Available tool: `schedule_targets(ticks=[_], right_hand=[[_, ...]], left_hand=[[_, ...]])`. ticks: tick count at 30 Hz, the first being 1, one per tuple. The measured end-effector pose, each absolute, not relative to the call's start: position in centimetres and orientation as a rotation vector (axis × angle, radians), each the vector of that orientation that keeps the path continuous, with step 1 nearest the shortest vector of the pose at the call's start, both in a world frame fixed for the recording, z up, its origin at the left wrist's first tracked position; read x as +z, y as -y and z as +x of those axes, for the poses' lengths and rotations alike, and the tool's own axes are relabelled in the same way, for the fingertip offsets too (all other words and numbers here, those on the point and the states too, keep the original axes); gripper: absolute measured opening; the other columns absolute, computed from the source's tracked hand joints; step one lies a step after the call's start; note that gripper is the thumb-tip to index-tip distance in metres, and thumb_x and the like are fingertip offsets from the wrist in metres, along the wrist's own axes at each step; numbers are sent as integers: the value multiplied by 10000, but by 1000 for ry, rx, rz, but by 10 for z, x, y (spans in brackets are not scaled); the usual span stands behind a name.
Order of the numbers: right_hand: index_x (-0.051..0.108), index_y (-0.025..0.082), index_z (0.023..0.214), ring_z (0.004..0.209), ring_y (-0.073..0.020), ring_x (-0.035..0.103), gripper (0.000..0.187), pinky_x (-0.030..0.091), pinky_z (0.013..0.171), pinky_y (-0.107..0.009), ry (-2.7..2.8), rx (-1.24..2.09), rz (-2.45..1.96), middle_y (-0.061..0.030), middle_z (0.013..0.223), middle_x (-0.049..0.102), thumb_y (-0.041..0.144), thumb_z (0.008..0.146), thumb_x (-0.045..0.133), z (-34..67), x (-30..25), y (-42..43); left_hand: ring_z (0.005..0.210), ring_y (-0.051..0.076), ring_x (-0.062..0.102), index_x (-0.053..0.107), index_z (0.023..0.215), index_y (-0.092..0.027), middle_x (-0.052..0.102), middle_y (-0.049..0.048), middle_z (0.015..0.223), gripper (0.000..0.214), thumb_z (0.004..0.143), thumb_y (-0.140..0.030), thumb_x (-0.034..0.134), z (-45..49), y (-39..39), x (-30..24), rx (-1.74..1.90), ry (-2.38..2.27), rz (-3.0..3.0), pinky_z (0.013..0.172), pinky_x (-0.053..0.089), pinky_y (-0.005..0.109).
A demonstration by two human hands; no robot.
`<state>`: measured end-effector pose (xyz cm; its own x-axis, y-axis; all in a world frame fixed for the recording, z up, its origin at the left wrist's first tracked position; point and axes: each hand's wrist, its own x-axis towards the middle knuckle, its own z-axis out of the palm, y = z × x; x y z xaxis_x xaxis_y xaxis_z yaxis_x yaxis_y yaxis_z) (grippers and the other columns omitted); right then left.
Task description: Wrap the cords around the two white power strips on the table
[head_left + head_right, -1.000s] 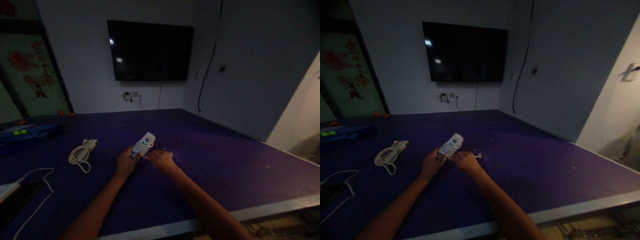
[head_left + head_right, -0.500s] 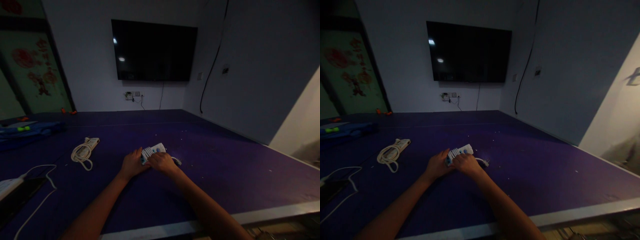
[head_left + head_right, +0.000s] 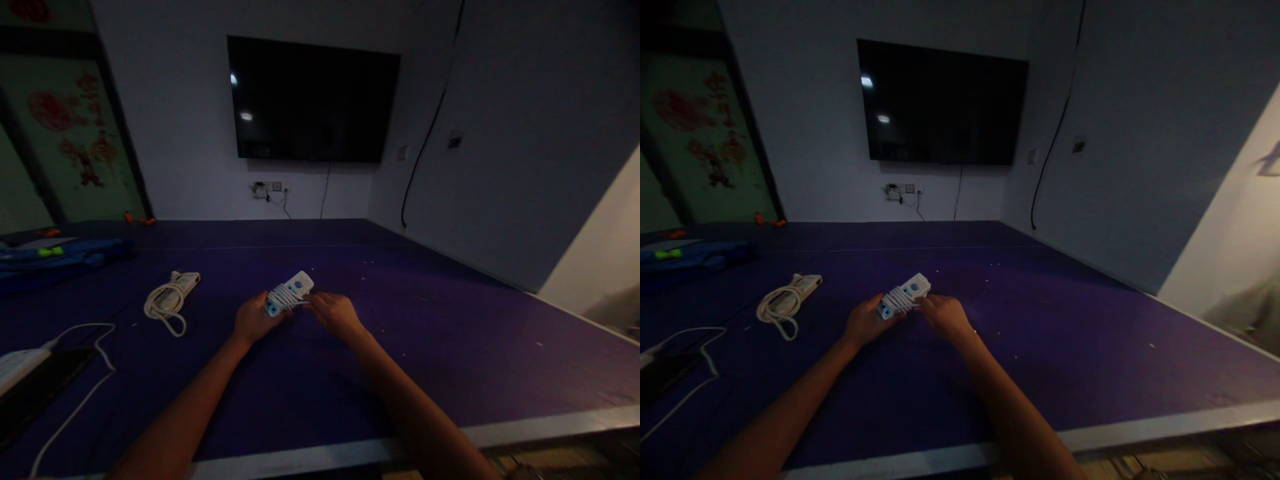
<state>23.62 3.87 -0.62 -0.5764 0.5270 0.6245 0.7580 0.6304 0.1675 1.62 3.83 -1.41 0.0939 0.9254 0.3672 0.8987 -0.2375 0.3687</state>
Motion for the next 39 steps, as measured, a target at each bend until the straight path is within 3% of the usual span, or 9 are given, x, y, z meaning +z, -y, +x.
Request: schedule_targets(ticks=[9, 14, 18, 22, 27, 33, 39], right_hand=[[644, 177, 847, 672, -139, 582, 298, 360, 601, -241, 2199, -764, -838, -50, 767, 660, 418, 908, 479, 249, 6, -34], [636, 168, 789, 643, -137, 568, 345, 332, 579, -247, 2230, -694, -820, -49, 730, 649, 461, 892, 485, 252, 9, -32], [647, 161, 788, 670, -141, 579, 316, 337, 587, -242, 2242, -450, -842, -53, 745, 654, 469, 827, 585, 252, 12, -33], [659, 160, 700, 624, -126, 565, 314, 351, 571, -223, 2213, 43, -885, -24, 672, 638, 465, 674, 732, 251, 16, -33], [638, 148, 587, 540, -111, 527, 325, 362, 508, -210, 2067, 732, -885, 7, 560, 601, 439, 565, 781, 251, 19, -33], [651, 143, 589, 542, -106, 524, 266, 382, 516, -212, 1916, 883, -794, 5, 565, 607, 376, 554, 773, 246, 21, -31], [643, 136, 566, 519, -95, 501, 170, 361, 488, -200, 1846, 929, -820, 11, 537, 590, 294, 585, 703, 238, 12, -35]], left_hand=[[913, 268, 633, 559, 1070, -215, 671, 89, 1032, 675, 588, -686, 610, 25, -23, -9, 665, -1389, 2723, 766, 458, 333], [864, 268, 636, 547, 1082, -186, 669, 92, 982, 707, 575, -672, 631, 34, -15, -5, 453, -1207, 2962, 735, 468, 342], [806, 266, 634, 543, 1094, -148, 660, 115, 938, 717, 589, -647, 635, 39, -10, -5, 430, -1086, 3107, 726, 480, 366], [796, 263, 636, 541, 1104, -123, 660, 126, 890, 756, 599, -683, 596, 41, -6, -11, 646, -875, 3151, 730, 495, 375], [810, 275, 653, 305, 1355, -76, 670, 151, 944, 1056, 578, -738, 576, 45, 1, -17, 951, -689, 3087, 731, 514, 392], [1075, 294, 589, 72, 1438, -164, 525, 190, 1284, 1198, 538, -688, 665, 46, 6, -21, 1181, -702, 2918, 886, 487, 402], [1062, 269, 598, 138, 1423, -202, 566, 149, 1245, 1123, 551, -650, 685, 44, 8, -19, 1144, -626, 2938, 910, 472, 393]])
